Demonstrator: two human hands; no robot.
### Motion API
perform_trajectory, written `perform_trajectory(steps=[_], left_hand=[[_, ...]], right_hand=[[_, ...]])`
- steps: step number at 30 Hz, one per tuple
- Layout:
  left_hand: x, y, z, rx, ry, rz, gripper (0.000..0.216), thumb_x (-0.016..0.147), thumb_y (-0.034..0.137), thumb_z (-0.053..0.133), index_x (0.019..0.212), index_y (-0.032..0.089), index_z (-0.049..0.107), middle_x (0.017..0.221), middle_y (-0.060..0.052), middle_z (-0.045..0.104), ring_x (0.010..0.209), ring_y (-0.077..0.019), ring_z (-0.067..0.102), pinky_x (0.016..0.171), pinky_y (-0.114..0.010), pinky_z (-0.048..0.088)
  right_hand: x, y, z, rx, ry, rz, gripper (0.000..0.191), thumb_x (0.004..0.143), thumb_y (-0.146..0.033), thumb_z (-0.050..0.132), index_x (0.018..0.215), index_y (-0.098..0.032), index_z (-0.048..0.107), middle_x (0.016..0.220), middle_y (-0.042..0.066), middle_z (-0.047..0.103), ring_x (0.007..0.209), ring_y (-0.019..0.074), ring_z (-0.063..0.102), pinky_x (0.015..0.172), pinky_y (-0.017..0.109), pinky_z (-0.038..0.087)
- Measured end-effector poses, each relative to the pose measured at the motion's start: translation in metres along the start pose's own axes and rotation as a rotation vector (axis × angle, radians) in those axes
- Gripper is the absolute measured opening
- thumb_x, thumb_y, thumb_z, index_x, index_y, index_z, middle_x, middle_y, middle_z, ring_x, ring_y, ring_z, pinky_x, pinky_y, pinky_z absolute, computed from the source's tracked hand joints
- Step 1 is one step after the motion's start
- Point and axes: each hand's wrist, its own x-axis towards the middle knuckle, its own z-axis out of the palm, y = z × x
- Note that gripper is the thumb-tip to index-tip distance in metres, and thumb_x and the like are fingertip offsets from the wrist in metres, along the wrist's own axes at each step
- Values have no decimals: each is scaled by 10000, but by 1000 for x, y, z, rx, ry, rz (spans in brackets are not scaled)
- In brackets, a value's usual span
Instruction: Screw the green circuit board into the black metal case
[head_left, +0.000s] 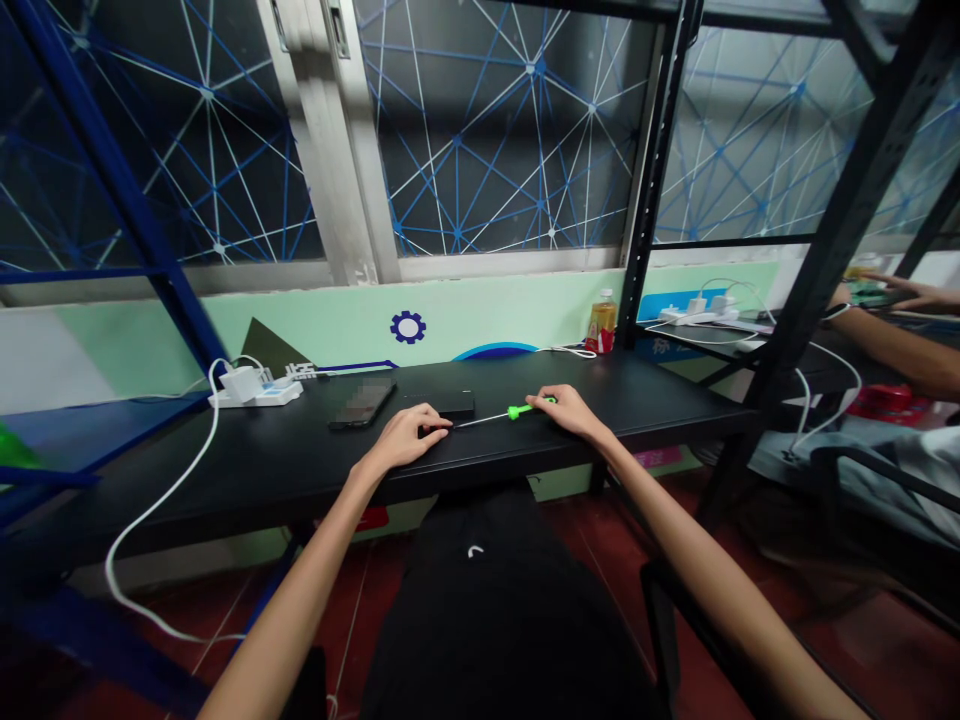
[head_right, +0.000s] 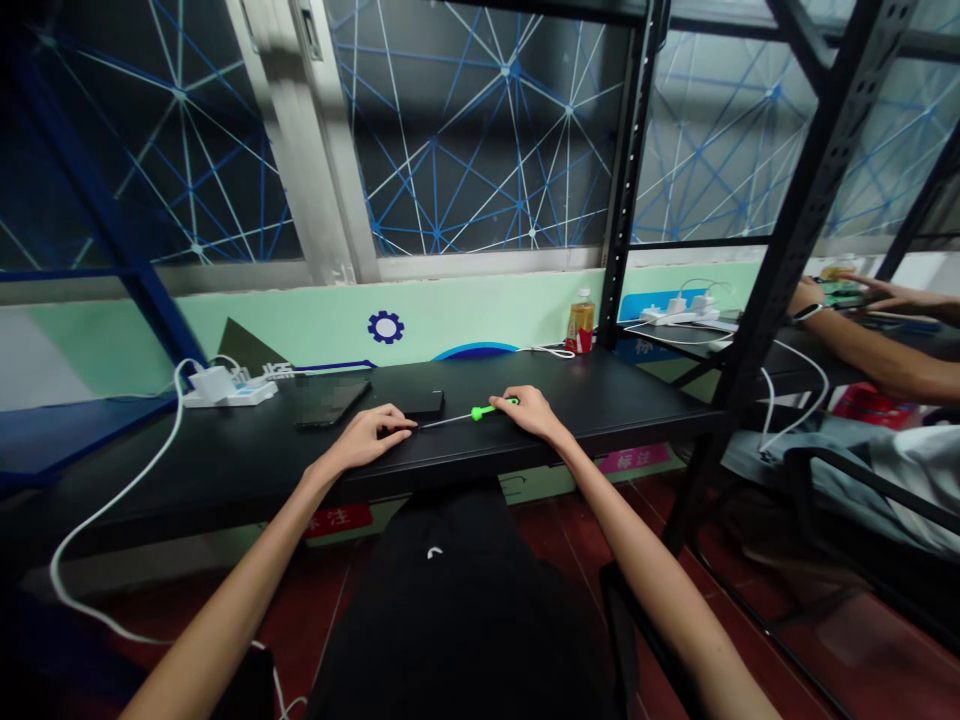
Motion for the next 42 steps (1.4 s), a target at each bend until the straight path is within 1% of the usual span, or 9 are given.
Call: perform_trajectory(steps=[4, 8, 13, 17, 24, 28, 32, 42], left_hand=[[1, 3, 1, -38, 21, -82, 299, 848, 440, 669, 1037, 242, 788, 980, -45, 708, 747, -170, 615, 668, -297, 451], [2, 10, 1, -94, 53, -120, 308, 811, 468, 710, 965, 217, 802, 892, -38, 726, 701, -159, 606, 661, -289, 446], [2, 18, 4, 23, 125, -164, 258, 827, 463, 699, 894, 241, 811, 826, -19, 726, 712, -167, 621, 638, -282, 414], [2, 16, 6, 64, 145, -136, 208, 851, 433, 679, 875, 273, 808, 832, -7, 734, 731, -171, 633, 619, -274, 402], [1, 13, 7, 59, 128, -98, 159, 856, 372, 677, 870, 273, 801, 860, 1, 744, 728, -162, 635, 612, -267, 398], [1, 13, 7, 49, 108, -68, 149, 864, 333, 666, 884, 268, 798, 882, 1, 748, 743, -163, 636, 635, -271, 405], [2, 10, 8, 46, 108, -66, 153, 860, 322, 663, 904, 258, 795, 872, -6, 748, 739, -164, 635, 627, -272, 399], [2, 10, 8, 29, 105, -36, 160, 866, 323, 650, 897, 263, 795, 885, -9, 748, 726, -162, 628, 630, -277, 407]], right_hand=[[1, 2, 0, 69, 6, -34, 452, 813, -583, 551, 618, -178, 600, 600, -15, 463, 651, 152, 431, 630, 276, 296], [1, 2, 0, 94, -8, -51, 454, 817, -583, 553, 632, -173, 612, 606, -15, 466, 650, 150, 423, 631, 277, 293], [-1, -1, -2, 82, -38, -36, 455, 826, -591, 541, 663, -174, 622, 622, -11, 494, 662, 154, 434, 634, 274, 295], [-2, -3, -2, 84, -43, -37, 467, 826, -603, 536, 653, -176, 607, 613, -17, 475, 655, 149, 421, 624, 272, 289], [-3, -5, -2, 75, -50, -35, 492, 813, -631, 532, 649, -174, 614, 610, -7, 491, 644, 151, 422, 605, 268, 294], [-3, -4, -2, 110, -72, -32, 471, 823, -612, 540, 645, -179, 591, 586, -28, 441, 601, 133, 384, 587, 263, 278], [-3, -3, -2, 147, -75, -29, 462, 828, -603, 538, 639, -183, 571, 571, -39, 411, 571, 122, 366, 580, 264, 277], [-5, -4, -2, 97, -66, -18, 500, 808, -650, 527, 654, -180, 601, 555, -22, 441, 573, 135, 395, 559, 261, 290]])
